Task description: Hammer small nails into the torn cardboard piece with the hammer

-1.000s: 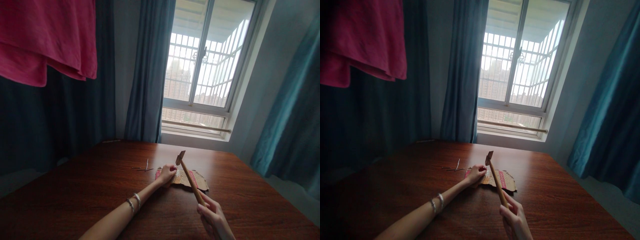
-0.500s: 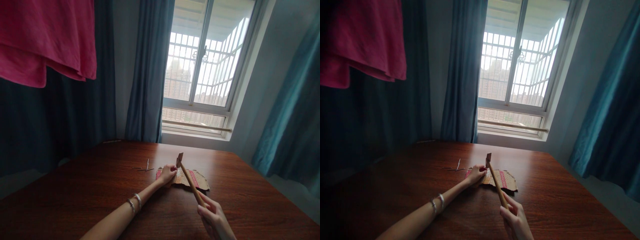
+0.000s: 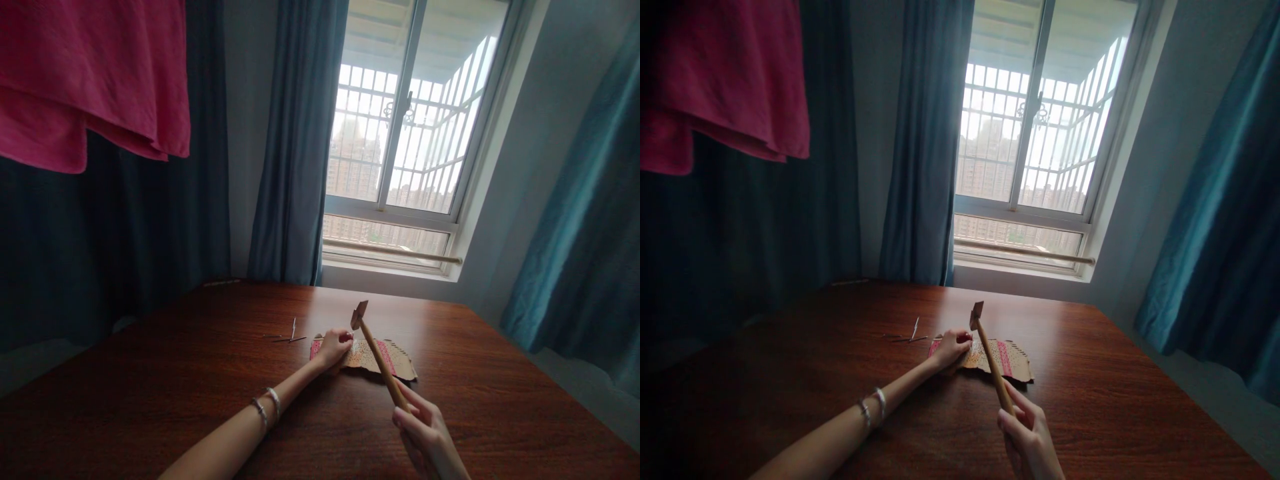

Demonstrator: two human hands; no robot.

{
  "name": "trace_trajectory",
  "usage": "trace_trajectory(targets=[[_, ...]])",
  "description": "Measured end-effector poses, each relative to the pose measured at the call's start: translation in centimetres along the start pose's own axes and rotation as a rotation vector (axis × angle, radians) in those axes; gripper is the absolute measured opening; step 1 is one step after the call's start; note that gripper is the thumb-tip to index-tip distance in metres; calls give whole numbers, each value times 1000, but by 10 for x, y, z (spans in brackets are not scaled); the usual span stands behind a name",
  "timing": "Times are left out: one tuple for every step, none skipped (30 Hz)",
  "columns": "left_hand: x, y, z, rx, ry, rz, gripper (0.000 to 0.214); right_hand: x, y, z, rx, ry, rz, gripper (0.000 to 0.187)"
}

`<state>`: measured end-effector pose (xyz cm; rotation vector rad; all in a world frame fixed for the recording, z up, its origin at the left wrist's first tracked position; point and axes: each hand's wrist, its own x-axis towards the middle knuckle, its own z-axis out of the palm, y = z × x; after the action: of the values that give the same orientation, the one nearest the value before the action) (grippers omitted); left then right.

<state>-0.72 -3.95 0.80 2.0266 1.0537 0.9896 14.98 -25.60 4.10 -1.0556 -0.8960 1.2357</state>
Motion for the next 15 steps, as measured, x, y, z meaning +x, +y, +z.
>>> trace_trajectory(targets=[[0, 0, 0, 4, 3, 5, 13, 0, 0, 0, 2, -3, 6, 69], [0, 0, 0, 6, 6, 11, 13, 0, 1, 0, 5, -7, 14, 68], [0, 0, 0, 8, 8, 19, 14, 1, 1, 0, 11, -7, 18, 67], [0, 0, 0, 13, 10, 25, 14, 1, 1, 0, 20, -1, 18, 66], [-1, 0, 0, 23, 12, 28, 14, 1, 1, -1, 30, 9, 14, 65], [-1, 0, 0, 37, 13, 25, 14, 2, 2, -1, 38, 17, 7, 64], [-1, 0, 0, 52, 15, 19, 14, 2, 2, -1, 43, 22, -2, 64], [-1, 0, 0, 65, 17, 9, 14, 3, 3, -1, 46, 23, -7, 64], [-1, 0, 0, 74, 17, 3, 14, 3, 4, -1, 45, 20, -9, 64], [-1, 0, 0, 75, 16, 1, 14, 3, 4, -1, 45, 17, -8, 64], [-1, -1, 0, 71, 16, 5, 14, 3, 5, -1, 46, 16, -7, 63], [0, -2, 1, 65, 19, 12, 14, 3, 5, -1, 44, 19, -2, 63], [0, -3, 1, 59, 22, 24, 14, 3, 6, -1, 39, 22, 6, 64], [0, -4, 2, 52, 27, 37, 14, 3, 6, -1, 31, 25, 14, 64], [0, -4, 2, 46, 32, 49, 14, 3, 6, -2, 25, 26, 20, 65]])
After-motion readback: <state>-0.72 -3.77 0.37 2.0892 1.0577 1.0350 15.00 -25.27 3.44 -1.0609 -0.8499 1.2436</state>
